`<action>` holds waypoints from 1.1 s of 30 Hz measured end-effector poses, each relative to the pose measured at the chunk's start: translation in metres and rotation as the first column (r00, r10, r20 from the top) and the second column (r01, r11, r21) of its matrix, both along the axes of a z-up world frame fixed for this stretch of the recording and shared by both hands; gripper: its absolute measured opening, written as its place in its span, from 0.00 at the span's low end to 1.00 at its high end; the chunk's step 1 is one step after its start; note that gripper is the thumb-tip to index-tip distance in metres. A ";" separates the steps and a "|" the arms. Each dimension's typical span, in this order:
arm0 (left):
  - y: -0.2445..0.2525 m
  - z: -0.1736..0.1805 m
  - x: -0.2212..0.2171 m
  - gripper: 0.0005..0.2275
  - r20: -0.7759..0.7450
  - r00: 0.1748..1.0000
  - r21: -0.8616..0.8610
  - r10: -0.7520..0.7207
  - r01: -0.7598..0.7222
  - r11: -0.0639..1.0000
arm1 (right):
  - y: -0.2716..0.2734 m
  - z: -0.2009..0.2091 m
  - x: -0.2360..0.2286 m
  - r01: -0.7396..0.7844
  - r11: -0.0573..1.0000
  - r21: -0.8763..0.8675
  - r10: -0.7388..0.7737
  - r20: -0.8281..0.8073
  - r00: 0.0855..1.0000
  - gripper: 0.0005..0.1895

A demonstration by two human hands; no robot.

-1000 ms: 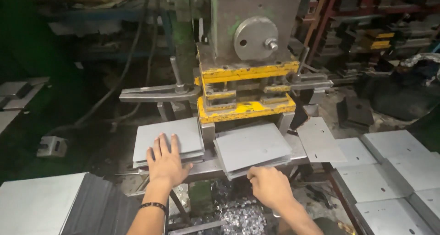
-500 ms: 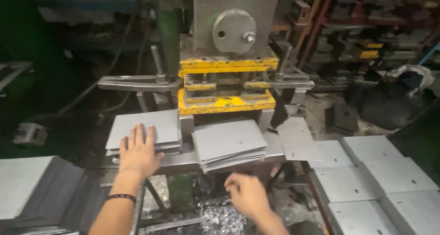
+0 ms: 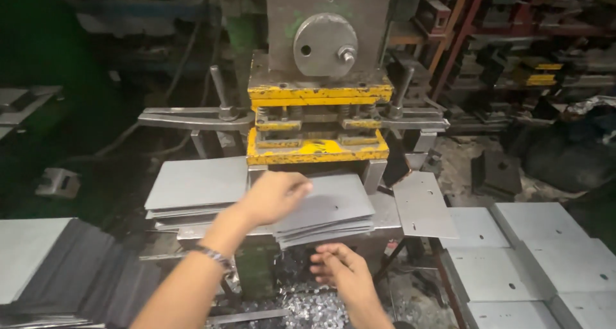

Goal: Using a manual stamping machine to punch holes and patterns into rectangular metal sheets.

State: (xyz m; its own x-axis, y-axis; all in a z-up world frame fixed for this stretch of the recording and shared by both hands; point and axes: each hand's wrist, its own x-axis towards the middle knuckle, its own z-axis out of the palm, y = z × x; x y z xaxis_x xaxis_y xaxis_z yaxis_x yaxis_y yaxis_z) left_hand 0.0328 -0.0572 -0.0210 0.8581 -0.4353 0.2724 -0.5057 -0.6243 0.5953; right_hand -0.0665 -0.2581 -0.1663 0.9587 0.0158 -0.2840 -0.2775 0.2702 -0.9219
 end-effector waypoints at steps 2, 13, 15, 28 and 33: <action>-0.019 -0.028 0.020 0.18 0.023 1.000 0.085 -0.002 0.000 0.996 | 0.001 0.008 0.002 0.018 0.999 0.033 -0.018 -0.003 1.000 0.12; -0.044 -0.056 0.073 0.26 -0.156 0.952 0.412 0.265 -0.181 0.893 | 0.014 0.011 0.029 0.210 0.942 0.263 -0.162 -0.195 0.967 0.16; -0.044 -0.058 0.073 0.28 -0.163 0.953 0.415 0.256 -0.169 0.894 | 0.017 0.015 0.029 0.268 0.916 0.297 -0.215 -0.200 0.956 0.21; -0.041 -0.047 0.068 0.32 -0.141 0.956 0.434 0.257 -0.173 0.884 | 0.023 0.040 0.037 0.344 0.934 0.101 -0.290 -0.353 0.890 0.33; -0.040 -0.049 0.055 0.30 -0.104 0.954 0.377 0.280 -0.222 0.899 | 0.033 0.037 0.028 0.494 0.862 0.113 -0.438 -0.325 0.838 0.31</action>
